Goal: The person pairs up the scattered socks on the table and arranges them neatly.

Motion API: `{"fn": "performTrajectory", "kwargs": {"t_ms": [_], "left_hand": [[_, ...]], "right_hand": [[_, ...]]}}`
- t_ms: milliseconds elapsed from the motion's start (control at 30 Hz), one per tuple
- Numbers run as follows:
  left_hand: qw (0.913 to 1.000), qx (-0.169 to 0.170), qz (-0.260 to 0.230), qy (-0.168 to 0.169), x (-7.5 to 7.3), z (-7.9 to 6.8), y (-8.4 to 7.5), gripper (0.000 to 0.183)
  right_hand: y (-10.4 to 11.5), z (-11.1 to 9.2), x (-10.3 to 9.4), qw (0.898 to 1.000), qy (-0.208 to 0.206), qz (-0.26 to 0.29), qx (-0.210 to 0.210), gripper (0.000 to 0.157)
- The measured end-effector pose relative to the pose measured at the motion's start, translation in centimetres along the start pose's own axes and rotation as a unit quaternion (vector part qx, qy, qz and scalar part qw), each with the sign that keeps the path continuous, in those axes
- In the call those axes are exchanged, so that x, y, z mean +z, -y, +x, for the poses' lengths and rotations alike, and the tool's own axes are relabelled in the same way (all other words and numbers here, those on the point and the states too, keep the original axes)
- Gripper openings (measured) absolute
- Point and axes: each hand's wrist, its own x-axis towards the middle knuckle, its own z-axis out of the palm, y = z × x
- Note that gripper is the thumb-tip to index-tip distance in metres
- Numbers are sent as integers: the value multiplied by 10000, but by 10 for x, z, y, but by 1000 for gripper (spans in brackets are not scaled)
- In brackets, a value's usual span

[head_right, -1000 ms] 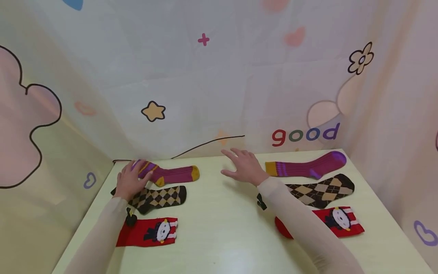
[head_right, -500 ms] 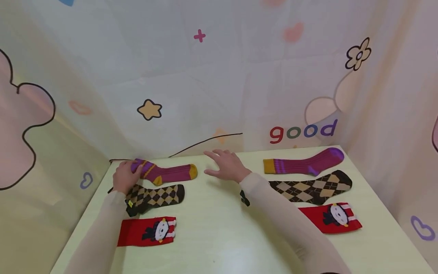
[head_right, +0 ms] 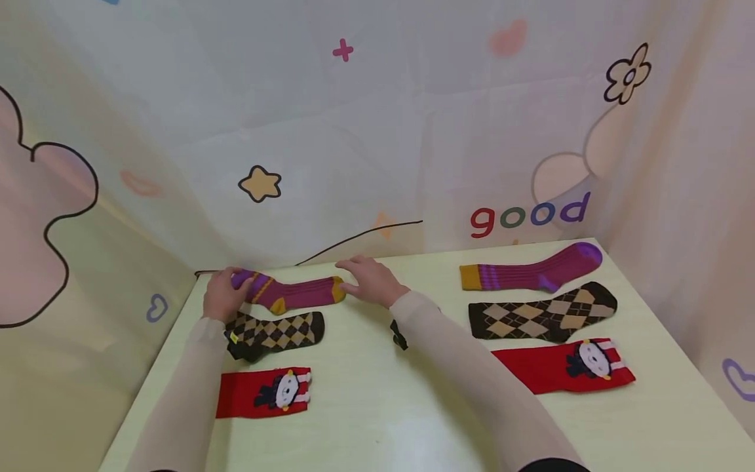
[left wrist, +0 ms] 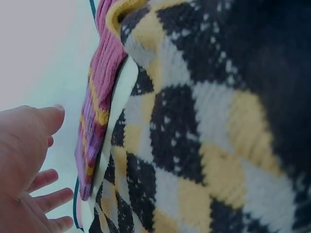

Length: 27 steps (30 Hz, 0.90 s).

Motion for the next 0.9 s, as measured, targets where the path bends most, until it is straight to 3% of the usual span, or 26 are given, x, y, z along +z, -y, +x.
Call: {"fn": "performTrajectory", "kwargs": {"t_ms": [400, 633, 900], "left_hand": [[9981, 101, 360, 486, 2, 5, 7, 56], [9943, 77, 791, 714, 1, 4, 3, 60], [9920, 9, 938, 851, -4, -3, -7, 58]], "right_hand": [[13, 18, 17, 9994, 262, -109, 202, 41], [19, 25, 24, 9990, 388, -141, 192, 40], [23, 24, 31, 9985, 445, -221, 227, 41]]}}
